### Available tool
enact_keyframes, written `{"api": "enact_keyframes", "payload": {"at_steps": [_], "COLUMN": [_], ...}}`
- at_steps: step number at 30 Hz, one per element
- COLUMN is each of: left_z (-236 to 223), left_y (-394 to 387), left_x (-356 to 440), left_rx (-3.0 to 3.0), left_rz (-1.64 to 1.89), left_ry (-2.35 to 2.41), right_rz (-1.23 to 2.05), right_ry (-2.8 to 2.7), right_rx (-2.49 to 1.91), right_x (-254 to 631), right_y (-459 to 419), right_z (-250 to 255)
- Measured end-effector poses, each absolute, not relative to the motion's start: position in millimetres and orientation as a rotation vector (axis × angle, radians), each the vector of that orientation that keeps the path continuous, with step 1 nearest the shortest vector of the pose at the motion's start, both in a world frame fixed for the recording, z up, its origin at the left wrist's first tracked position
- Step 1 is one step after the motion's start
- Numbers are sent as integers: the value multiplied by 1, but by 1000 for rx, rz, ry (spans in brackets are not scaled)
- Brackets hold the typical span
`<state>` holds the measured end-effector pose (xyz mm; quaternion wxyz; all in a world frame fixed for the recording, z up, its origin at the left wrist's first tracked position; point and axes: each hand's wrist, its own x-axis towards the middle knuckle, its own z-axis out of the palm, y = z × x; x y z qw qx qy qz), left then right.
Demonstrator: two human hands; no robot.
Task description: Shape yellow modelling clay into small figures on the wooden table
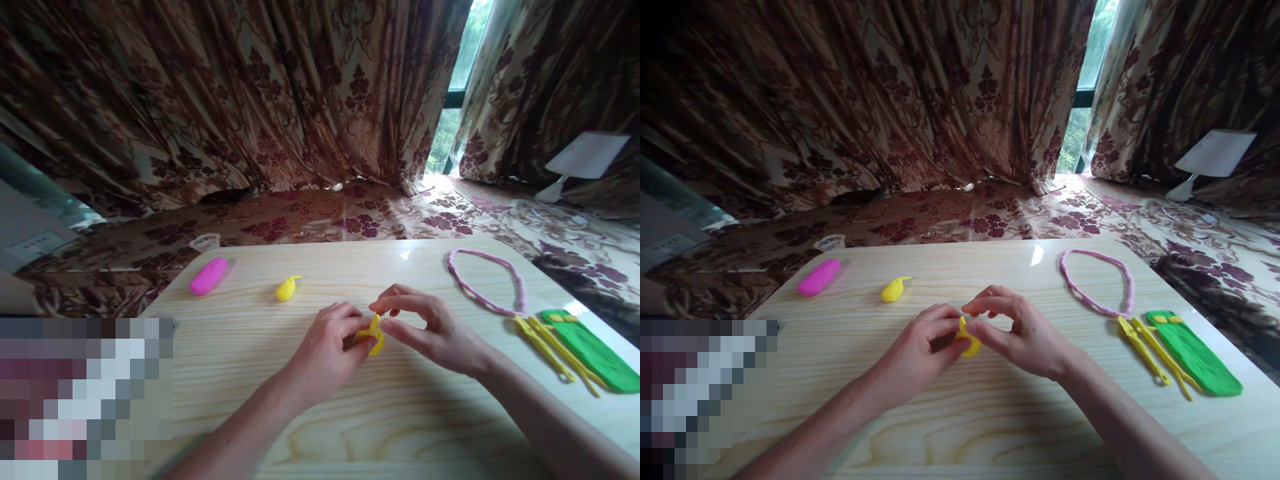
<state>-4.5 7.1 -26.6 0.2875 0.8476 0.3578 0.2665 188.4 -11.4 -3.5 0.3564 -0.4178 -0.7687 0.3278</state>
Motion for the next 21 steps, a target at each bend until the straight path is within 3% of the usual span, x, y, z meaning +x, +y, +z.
{"api": "enact_keyframes", "payload": {"at_steps": [21], "left_z": [-35], "left_y": [9], "left_x": [1], "left_rx": [2338], "left_rz": [709], "left_ry": [1049], "right_rz": [768], "right_ry": [-1987], "right_rx": [-1053], "right_x": [180], "right_y": [-8], "right_z": [-17]}}
